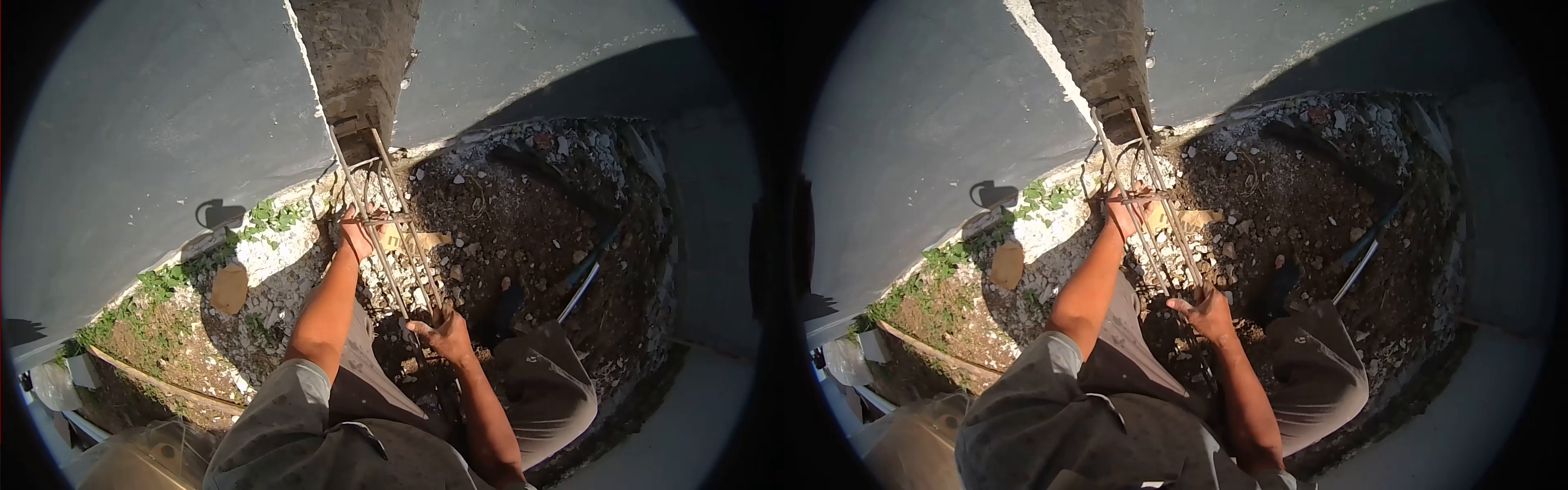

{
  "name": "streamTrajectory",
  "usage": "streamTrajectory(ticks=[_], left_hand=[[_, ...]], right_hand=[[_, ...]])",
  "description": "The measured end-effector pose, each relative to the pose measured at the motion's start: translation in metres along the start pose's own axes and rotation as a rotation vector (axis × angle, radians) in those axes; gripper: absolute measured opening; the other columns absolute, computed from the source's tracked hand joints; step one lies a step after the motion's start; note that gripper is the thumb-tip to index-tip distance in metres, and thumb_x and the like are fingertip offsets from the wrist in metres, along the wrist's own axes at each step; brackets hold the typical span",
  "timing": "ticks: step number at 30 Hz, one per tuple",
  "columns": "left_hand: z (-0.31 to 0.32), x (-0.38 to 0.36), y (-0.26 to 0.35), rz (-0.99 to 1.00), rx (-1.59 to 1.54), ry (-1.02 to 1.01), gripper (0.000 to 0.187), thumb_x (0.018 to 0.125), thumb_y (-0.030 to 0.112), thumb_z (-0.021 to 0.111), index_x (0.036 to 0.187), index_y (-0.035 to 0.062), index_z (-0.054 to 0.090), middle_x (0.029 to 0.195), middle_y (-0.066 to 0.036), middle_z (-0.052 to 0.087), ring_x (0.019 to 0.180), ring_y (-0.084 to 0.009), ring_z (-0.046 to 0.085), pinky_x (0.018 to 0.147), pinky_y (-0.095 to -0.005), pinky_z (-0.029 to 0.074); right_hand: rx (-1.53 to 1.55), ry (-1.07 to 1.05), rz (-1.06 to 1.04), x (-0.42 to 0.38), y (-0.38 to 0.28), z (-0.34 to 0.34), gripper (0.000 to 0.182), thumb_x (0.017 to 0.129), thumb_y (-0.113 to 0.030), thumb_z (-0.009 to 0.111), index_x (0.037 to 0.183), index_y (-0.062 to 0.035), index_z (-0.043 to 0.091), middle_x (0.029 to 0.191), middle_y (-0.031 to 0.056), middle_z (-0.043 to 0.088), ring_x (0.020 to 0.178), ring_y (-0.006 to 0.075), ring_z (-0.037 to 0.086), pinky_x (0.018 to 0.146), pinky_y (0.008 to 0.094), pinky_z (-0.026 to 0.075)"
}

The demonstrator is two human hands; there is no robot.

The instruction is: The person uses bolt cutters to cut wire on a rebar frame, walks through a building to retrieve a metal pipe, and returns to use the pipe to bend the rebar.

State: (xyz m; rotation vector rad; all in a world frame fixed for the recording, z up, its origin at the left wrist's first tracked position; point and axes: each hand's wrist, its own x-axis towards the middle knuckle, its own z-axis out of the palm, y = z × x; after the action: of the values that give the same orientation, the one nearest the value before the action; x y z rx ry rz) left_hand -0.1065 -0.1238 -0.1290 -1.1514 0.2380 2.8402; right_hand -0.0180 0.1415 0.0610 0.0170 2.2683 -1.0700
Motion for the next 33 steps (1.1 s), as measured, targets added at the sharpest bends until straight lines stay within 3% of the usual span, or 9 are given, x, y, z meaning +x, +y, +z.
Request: streamTrajectory(ticks=[5, 9, 13, 15, 16, 17, 21, 23, 33], left_hand=[[0.033, 0.036, 0.047, 0.039, 0.353, -0.03, 0.029, 0.094, 0.038, 0.055, 0.09, 0.0093, 0.053, 0.073, -0.004, 0.06, 0.056, -0.0144, 0.054, 0.049, -0.0282, 0.046], [0.04, 0.088, 0.064, -0.145, 0.409, -0.049, 0.02, 0.098, 0.026, 0.048, 0.08, 0.0176, 0.053, 0.055, 0.009, 0.038, 0.041, -0.0069, 0.035, 0.037, -0.0211, 0.032], [0.054, 0.051, 0.049, 0.114, 0.277, 0.189, 0.023, 0.095, 0.021, 0.052, 0.074, 0.0155, 0.046, 0.054, 0.007, 0.031, 0.039, -0.0087, 0.03, 0.035, -0.0251, 0.027], [-0.025, 0.098, 0.058, 0.097, -0.092, -0.023, 0.028, 0.094, 0.02, 0.055, 0.069, 0.0166, 0.042, 0.053, 0.006, 0.034, 0.037, -0.0108, 0.032, 0.035, -0.0267, 0.028], [0.017, 0.039, 0.063, 0.109, 0.049, 0.066, 0.031, 0.093, 0.02, 0.055, 0.067, 0.0166, 0.04, 0.053, 0.004, 0.037, 0.038, -0.0119, 0.034, 0.035, -0.0278, 0.028], [0.006, 0.043, 0.07, 0.042, 0.091, -0.046, 0.021, 0.093, 0.02, 0.056, 0.073, 0.0138, 0.05, 0.053, 0.002, 0.04, 0.039, -0.0123, 0.036, 0.036, -0.0281, 0.029], [0.041, 0.029, 0.056, 0.253, 0.291, 0.244, 0.015, 0.095, 0.017, 0.049, 0.081, 0.0118, 0.052, 0.054, 0.005, 0.039, 0.042, -0.0102, 0.038, 0.038, -0.0254, 0.034], [-0.009, 0.064, 0.054, 0.247, 0.028, 0.008, 0.018, 0.093, 0.022, 0.051, 0.097, 0.0063, 0.059, 0.065, 0.002, 0.048, 0.044, -0.0112, 0.041, 0.038, -0.0281, 0.036], [0.036, 0.045, 0.06, 0.222, 0.289, 0.3, 0.009, 0.09, 0.016, 0.057, 0.09, 0.0067, 0.055, 0.063, 0.002, 0.039, 0.044, -0.0119, 0.037, 0.036, -0.0282, 0.031]], right_hand=[[-0.063, -0.021, 0.018, 0.002, 0.0, 0.0, 0.054, 0.068, -0.041, 0.086, 0.07, -0.0045, 0.045, 0.058, 0.0022, 0.041, 0.056, 0.0143, 0.037, 0.05, 0.0321, 0.037], [-0.042, -0.014, 0.066, 0.007, 0.007, 0.004, 0.053, 0.071, -0.04, 0.084, 0.069, -0.0043, 0.045, 0.058, 0.0042, 0.042, 0.056, 0.015, 0.038, 0.052, 0.0321, 0.039], [-0.043, 0.011, 0.07, 0.015, -0.001, -0.007, 0.053, 0.077, -0.043, 0.078, 0.068, -0.0022, 0.046, 0.058, 0.0056, 0.043, 0.056, 0.0158, 0.038, 0.052, 0.0335, 0.04], [-0.008, 0.033, 0.127, 0.027, 0.021, -0.01, 0.052, 0.078, -0.041, 0.078, 0.066, 0.0004, 0.048, 0.054, 0.0079, 0.043, 0.053, 0.016, 0.038, 0.05, 0.0346, 0.038], [-0.027, 0.031, 0.11, 0.029, 0.014, -0.009, 0.051, 0.079, -0.039, 0.077, 0.067, 0.0009, 0.048, 0.053, 0.0081, 0.044, 0.053, 0.0159, 0.038, 0.05, 0.0347, 0.038], [-0.049, 0.031, 0.093, 0.028, 0.007, -0.009, 0.05, 0.08, -0.038, 0.076, 0.067, 0.0014, 0.049, 0.053, 0.0082, 0.044, 0.052, 0.0158, 0.038, 0.049, 0.0349, 0.038], [-0.022, 0.066, 0.062, 0.01, 0.003, 0.01, 0.046, 0.083, -0.035, 0.074, 0.068, 0.0003, 0.049, 0.053, 0.0064, 0.045, 0.052, 0.0144, 0.04, 0.05, 0.0337, 0.038], [-0.052, 0.065, 0.062, 0.012, 0.013, -0.001, 0.05, 0.08, -0.039, 0.076, 0.065, -0.001, 0.048, 0.052, 0.008, 0.046, 0.05, 0.017, 0.043, 0.05, 0.0352, 0.04], [-0.219, 0.154, 0.01, 0.022, 0.011, 0.003, 0.055, 0.076, -0.049, 0.076, 0.083, 0.0002, 0.054, 0.059, 0.01, 0.054, 0.053, 0.0231, 0.052, 0.054, 0.0367, 0.044]])
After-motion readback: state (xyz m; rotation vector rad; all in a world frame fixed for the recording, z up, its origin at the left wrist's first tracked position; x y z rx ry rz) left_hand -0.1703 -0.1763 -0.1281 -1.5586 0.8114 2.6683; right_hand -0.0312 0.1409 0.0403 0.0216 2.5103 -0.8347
